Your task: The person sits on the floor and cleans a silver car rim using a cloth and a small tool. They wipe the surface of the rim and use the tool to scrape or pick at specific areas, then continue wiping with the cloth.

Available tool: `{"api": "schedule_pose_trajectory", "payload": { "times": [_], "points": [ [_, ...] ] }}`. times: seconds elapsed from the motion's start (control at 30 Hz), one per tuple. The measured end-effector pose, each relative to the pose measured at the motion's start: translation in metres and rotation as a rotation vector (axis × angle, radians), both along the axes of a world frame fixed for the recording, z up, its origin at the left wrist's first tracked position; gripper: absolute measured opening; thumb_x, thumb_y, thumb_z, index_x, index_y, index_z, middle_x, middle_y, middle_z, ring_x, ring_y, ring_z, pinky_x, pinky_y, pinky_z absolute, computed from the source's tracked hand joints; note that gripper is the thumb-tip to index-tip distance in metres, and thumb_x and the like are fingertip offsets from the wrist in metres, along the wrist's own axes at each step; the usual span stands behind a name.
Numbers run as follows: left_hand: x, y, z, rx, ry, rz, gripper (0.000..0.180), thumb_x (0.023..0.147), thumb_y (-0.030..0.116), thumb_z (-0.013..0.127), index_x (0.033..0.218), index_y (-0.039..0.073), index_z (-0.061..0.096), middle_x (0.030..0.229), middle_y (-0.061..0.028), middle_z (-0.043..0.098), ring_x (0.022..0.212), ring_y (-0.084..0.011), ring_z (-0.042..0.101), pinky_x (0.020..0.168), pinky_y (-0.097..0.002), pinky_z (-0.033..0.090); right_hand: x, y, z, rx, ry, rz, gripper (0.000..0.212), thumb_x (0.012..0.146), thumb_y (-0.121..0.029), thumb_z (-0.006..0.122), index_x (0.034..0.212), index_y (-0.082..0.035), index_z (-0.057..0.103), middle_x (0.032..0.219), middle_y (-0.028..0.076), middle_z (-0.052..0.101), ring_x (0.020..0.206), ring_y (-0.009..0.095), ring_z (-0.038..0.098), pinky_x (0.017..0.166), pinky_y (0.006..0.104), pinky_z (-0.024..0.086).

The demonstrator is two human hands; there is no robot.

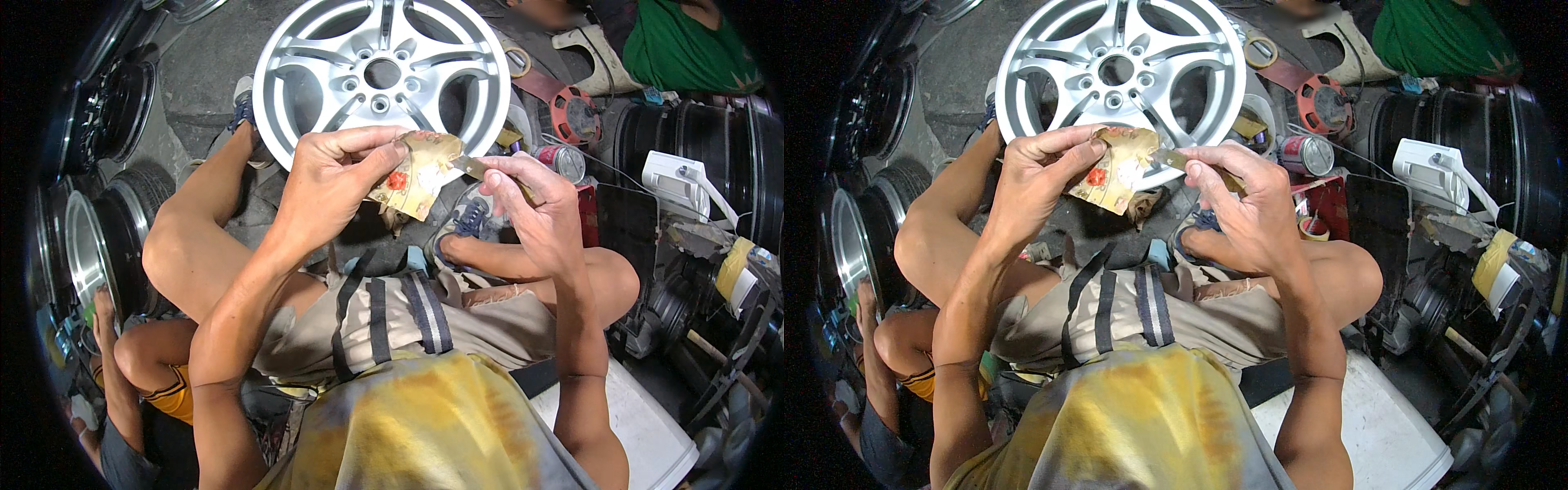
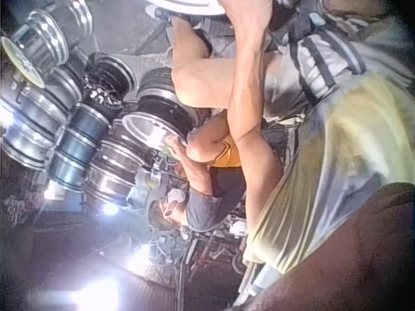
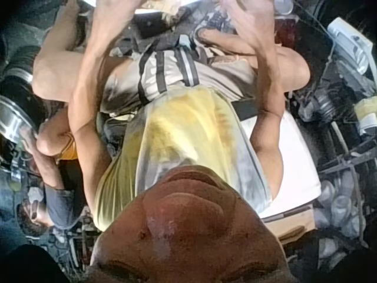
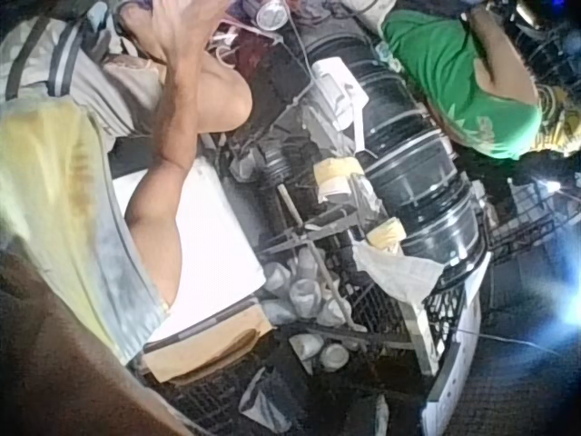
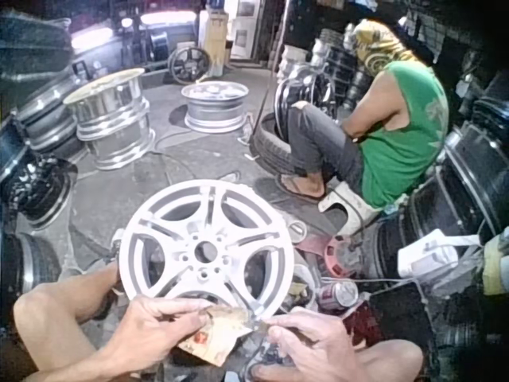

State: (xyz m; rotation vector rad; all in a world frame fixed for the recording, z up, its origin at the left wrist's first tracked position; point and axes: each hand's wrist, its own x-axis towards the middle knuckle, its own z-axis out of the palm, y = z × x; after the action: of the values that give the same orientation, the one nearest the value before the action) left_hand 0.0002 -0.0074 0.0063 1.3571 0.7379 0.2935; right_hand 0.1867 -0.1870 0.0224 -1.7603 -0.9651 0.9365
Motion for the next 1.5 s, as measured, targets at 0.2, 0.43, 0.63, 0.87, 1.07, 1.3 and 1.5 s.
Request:
{"api": "schedule_pose_trajectory", "payload": {
  "times": [0.2,0.43,0.63,0.87,1.07,1.3,1.5],
  "points": [
    [0.002,0.003,0.006,-0.302,-0.112,0.041,0.025,0.095,0.007,0.07,0.116,-0.007,0.072,0.103,-0.0113,0.076,0.09,-0.0119,0.072,0.084,-0.0259,0.059,0.009,0.005,0.001,0.284,-0.446,0.172,0.038,0.076,0.002,0.072,0.114,-0.001,0.072,0.096,0.013,0.065,0.086,0.023,0.064,0.079,0.0335,0.052],
    [-0.001,0.007,0.003,-0.585,-0.095,0.091,0.02,0.095,0.007,0.07,0.11,-0.006,0.072,0.102,-0.0115,0.075,0.09,-0.0142,0.073,0.083,-0.0284,0.061,-0.002,0.008,0.0,0.302,-0.538,0.048,0.042,0.071,0.007,0.074,0.111,-0.006,0.075,0.096,0.012,0.061,0.087,0.026,0.063,0.079,0.0343,0.052],
    [-0.002,0.006,-0.002,-0.369,-0.073,0.112,0.022,0.095,0.008,0.071,0.112,-0.006,0.072,0.101,-0.0103,0.075,0.089,-0.0126,0.073,0.081,-0.0271,0.06,0.0,0.005,0.005,0.259,-0.578,0.067,0.04,0.072,0.008,0.073,0.11,-0.005,0.076,0.096,0.011,0.062,0.085,0.024,0.064,0.077,0.0341,0.052],
    [0.0,0.003,0.006,-0.131,-0.043,0.065,0.027,0.095,0.008,0.071,0.117,-0.007,0.072,0.102,-0.01,0.075,0.089,-0.0106,0.071,0.081,-0.0249,0.058,-0.002,0.01,0.004,0.282,-0.568,0.073,0.039,0.073,0.007,0.073,0.11,-0.005,0.075,0.095,0.011,0.062,0.084,0.024,0.065,0.076,0.0337,0.053],
    [-0.001,0.002,0.008,-0.067,-0.041,0.029,0.028,0.097,0.009,0.066,0.12,-0.007,0.072,0.105,-0.0097,0.076,0.091,-0.0078,0.067,0.082,-0.0233,0.056,-0.004,0.011,0.013,0.223,-0.557,0.083,0.038,0.073,0.007,0.073,0.109,-0.004,0.075,0.095,0.012,0.062,0.085,0.024,0.065,0.075,0.034,0.053],
    [0.0,0.003,0.006,-0.086,-0.043,0.024,0.029,0.095,0.008,0.071,0.12,-0.007,0.071,0.104,-0.01,0.075,0.09,-0.0102,0.07,0.083,-0.0246,0.058,-0.004,0.012,0.01,0.241,-0.551,0.101,0.038,0.073,0.007,0.072,0.11,-0.003,0.075,0.095,0.012,0.062,0.083,0.023,0.064,0.075,0.0331,0.052],
    [-0.001,0.005,0.005,-0.011,-0.02,-0.004,0.027,0.096,0.007,0.069,0.12,-0.006,0.072,0.104,-0.0108,0.075,0.091,-0.0105,0.07,0.083,-0.0243,0.058,0.003,0.009,0.006,0.243,-0.552,0.121,0.035,0.075,0.006,0.072,0.109,-0.003,0.076,0.094,0.012,0.063,0.082,0.022,0.064,0.075,0.0322,0.052]
  ]
}}
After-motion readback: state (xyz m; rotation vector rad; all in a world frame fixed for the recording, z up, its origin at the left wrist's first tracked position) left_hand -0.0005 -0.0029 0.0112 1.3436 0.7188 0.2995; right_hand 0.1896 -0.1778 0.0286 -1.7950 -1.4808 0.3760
